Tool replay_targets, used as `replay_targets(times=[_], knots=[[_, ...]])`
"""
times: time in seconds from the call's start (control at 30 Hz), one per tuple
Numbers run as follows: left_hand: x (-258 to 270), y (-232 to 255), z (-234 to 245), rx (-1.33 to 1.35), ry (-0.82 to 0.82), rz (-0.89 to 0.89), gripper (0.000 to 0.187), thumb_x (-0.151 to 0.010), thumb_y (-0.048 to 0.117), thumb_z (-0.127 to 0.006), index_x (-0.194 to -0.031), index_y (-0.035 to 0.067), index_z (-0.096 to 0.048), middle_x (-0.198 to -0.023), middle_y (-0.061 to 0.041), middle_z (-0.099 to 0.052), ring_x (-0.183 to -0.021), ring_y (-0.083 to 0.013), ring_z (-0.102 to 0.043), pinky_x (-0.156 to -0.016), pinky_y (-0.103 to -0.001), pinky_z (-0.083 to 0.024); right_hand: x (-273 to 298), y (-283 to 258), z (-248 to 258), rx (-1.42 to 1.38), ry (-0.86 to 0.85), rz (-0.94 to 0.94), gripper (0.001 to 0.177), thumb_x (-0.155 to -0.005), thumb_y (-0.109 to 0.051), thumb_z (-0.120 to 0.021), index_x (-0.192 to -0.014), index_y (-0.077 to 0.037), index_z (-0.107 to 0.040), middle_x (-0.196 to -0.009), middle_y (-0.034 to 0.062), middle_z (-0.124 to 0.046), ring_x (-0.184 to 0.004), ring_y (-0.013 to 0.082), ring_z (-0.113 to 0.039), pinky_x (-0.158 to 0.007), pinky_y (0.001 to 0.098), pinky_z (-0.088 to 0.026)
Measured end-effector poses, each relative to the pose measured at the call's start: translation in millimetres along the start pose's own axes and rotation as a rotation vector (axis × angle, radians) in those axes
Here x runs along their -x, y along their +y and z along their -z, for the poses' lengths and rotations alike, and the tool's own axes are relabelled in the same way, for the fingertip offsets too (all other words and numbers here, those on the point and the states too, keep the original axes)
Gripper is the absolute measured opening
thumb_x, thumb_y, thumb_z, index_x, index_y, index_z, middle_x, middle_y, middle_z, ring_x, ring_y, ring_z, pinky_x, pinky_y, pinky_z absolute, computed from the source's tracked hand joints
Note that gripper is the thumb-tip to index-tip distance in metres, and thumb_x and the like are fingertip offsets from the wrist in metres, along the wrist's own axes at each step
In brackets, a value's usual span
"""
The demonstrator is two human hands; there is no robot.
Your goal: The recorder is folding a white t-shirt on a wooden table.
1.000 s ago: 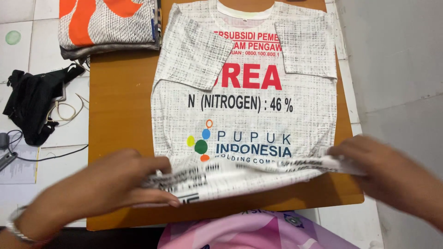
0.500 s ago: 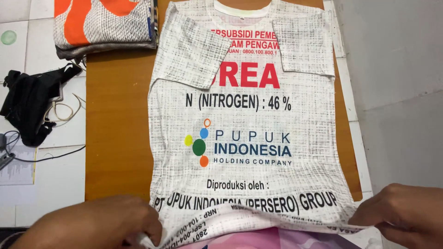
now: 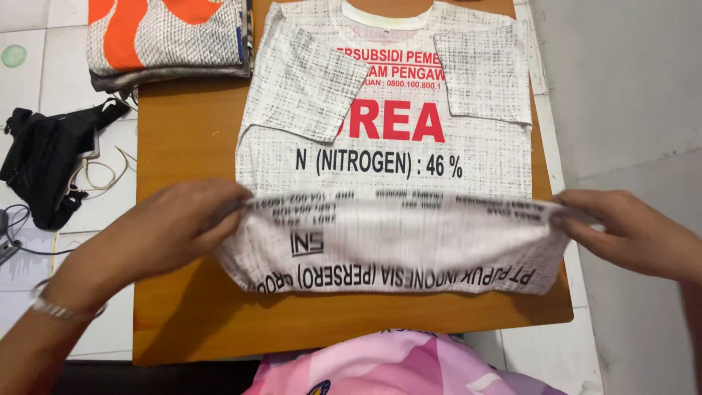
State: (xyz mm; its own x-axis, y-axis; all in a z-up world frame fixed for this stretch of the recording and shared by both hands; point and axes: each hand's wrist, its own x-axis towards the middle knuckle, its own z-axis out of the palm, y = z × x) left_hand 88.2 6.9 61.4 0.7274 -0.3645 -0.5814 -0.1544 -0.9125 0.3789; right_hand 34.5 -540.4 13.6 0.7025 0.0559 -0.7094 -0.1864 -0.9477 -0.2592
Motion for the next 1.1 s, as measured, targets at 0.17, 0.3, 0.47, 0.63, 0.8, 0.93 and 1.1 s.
replay_targets(times=[0.17,0.3,0.47,0.63,0.8,0.93,1.1], knots=[[-49,-33,-17,0.013,0.366,-0.394,0.033,-0.095,0.031,-0.064,-0.111,0.003,-0.069,-0.096,-0.020,-0.074,-0.088,-0.0402,-0.070,-0.076,-0.048,-0.055,-16,-26,-10,-0.070,0.283,0.097,0.034,-0.095,-0.021,-0.065,-0.125,-0.004,-0.067,-0.096,0.0139,-0.081,-0.085,0.0255,-0.080,-0.080,0.0442,-0.065],[-64,-33,-17,-0.015,0.469,-0.450,0.032,-0.098,0.031,-0.061,-0.110,0.003,-0.070,-0.095,-0.021,-0.074,-0.084,-0.0413,-0.070,-0.072,-0.049,-0.055,-26,-9,-14,-0.043,0.334,0.038,0.036,-0.097,-0.021,-0.066,-0.129,-0.005,-0.067,-0.097,0.0164,-0.078,-0.083,0.0258,-0.079,-0.081,0.0427,-0.064],[-65,-22,-13,-0.092,0.455,-0.364,0.043,-0.086,0.044,-0.075,-0.099,0.003,-0.072,-0.070,-0.021,-0.070,-0.064,-0.0407,-0.069,-0.058,-0.049,-0.053,-19,2,-17,-0.112,0.301,0.048,0.030,-0.095,-0.025,-0.067,-0.118,-0.006,-0.072,-0.095,0.0123,-0.081,-0.084,0.0228,-0.080,-0.078,0.0423,-0.066],[-36,-5,-3,-0.048,0.256,-0.236,0.044,-0.082,0.050,-0.081,-0.096,0.009,-0.074,-0.053,-0.018,-0.067,-0.046,-0.0340,-0.066,-0.049,-0.044,-0.049,3,12,-8,-0.137,0.245,0.174,0.030,-0.093,-0.025,-0.066,-0.114,-0.006,-0.075,-0.092,0.0107,-0.077,-0.089,0.0218,-0.077,-0.084,0.0411,-0.063],[-5,3,5,0.035,0.266,-0.320,0.034,-0.080,0.043,-0.081,-0.086,0.010,-0.079,-0.051,-0.015,-0.068,-0.039,-0.0297,-0.065,-0.043,-0.042,-0.047,15,44,-6,-0.214,0.307,0.344,0.023,-0.089,-0.020,-0.068,-0.102,-0.003,-0.077,-0.090,0.0105,-0.078,-0.090,0.0214,-0.076,-0.084,0.0405,-0.060],[2,2,5,0.078,0.422,-0.345,0.030,-0.079,0.036,-0.079,-0.092,0.010,-0.080,-0.054,-0.013,-0.069,-0.038,-0.0287,-0.064,-0.041,-0.041,-0.046,9,37,-3,-0.217,0.430,0.329,0.023,-0.094,-0.014,-0.062,-0.110,-0.003,-0.075,-0.091,0.0118,-0.079,-0.087,0.0207,-0.078,-0.081,0.0369,-0.062],[-33,-31,-11,-0.091,0.678,-0.429,0.026,-0.089,0.030,-0.076,-0.093,0.004,-0.076,-0.076,-0.015,-0.071,-0.063,-0.0361,-0.067,-0.055,-0.044,-0.050,-18,-4,-6,-0.137,0.736,0.272,0.030,-0.098,-0.015,-0.066,-0.124,-0.001,-0.069,-0.101,0.0174,-0.076,-0.089,0.0239,-0.075,-0.077,0.0364,-0.061]])
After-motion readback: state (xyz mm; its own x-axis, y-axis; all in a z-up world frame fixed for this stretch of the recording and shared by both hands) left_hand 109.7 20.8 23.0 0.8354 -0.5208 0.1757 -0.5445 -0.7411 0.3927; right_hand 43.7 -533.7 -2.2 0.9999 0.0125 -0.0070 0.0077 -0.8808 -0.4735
